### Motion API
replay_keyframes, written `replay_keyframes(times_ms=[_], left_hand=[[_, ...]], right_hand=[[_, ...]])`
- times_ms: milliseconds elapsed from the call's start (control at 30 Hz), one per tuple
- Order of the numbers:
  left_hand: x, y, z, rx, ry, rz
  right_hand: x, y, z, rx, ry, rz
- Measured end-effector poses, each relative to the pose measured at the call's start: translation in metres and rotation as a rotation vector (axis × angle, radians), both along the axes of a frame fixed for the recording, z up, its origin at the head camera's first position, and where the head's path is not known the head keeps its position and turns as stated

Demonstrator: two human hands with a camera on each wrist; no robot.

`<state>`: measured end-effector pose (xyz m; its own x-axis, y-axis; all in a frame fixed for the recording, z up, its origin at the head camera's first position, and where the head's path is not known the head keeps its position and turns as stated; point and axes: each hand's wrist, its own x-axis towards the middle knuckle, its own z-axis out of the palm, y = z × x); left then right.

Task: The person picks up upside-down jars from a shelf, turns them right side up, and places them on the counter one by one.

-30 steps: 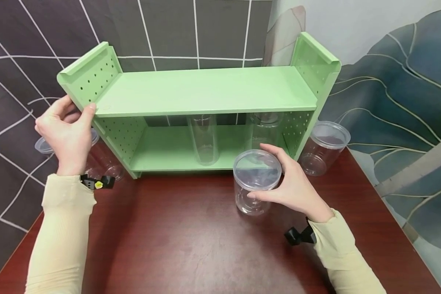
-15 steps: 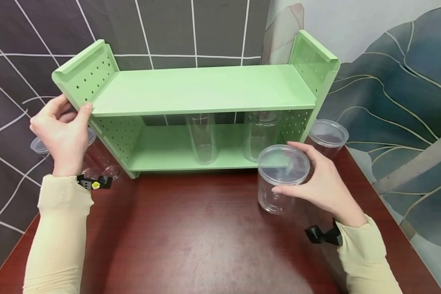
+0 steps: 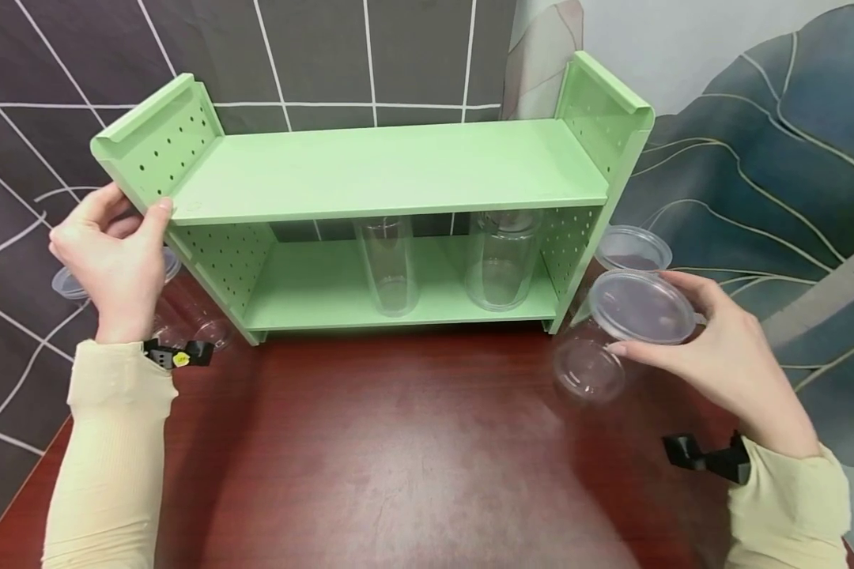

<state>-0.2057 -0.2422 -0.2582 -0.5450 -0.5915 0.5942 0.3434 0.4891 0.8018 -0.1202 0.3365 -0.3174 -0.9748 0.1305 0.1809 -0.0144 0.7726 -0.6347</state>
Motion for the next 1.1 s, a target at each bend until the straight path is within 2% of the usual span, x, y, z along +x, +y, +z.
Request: replay_keyframes(times_ms=[200, 367, 500, 633, 800, 933, 1100], left_hand=[[0.006, 0.006, 0.005, -0.007, 0.010, -0.001], [0.005, 0.007, 0.005, -0.013, 0.015, 0.001], [0.004, 0.007, 0.004, -0.001, 0.005, -0.003], [0.005, 0.007, 0.004, 0.007, 0.000, -0.011], [0.004, 0.005, 0.002, 0.006, 0.004, -0.009], [0.004, 0.004, 0.001, 0.009, 0.004, -0.009], [0.003, 0.004, 0.001, 0.013, 0.001, -0.008]], right_hand=[[-0.006, 0.025, -0.004, 0.068, -0.070, -0.126], [-0.013, 0.041, -0.013, 0.075, -0.141, -0.226], [-0.020, 0.050, -0.024, 0.019, -0.181, -0.321], [-0.028, 0.054, -0.032, -0.062, -0.138, -0.406], [-0.037, 0.054, -0.039, -0.114, -0.068, -0.446], [-0.036, 0.054, -0.046, -0.138, -0.051, -0.463], [-0.031, 0.060, -0.058, -0.124, -0.149, -0.437]])
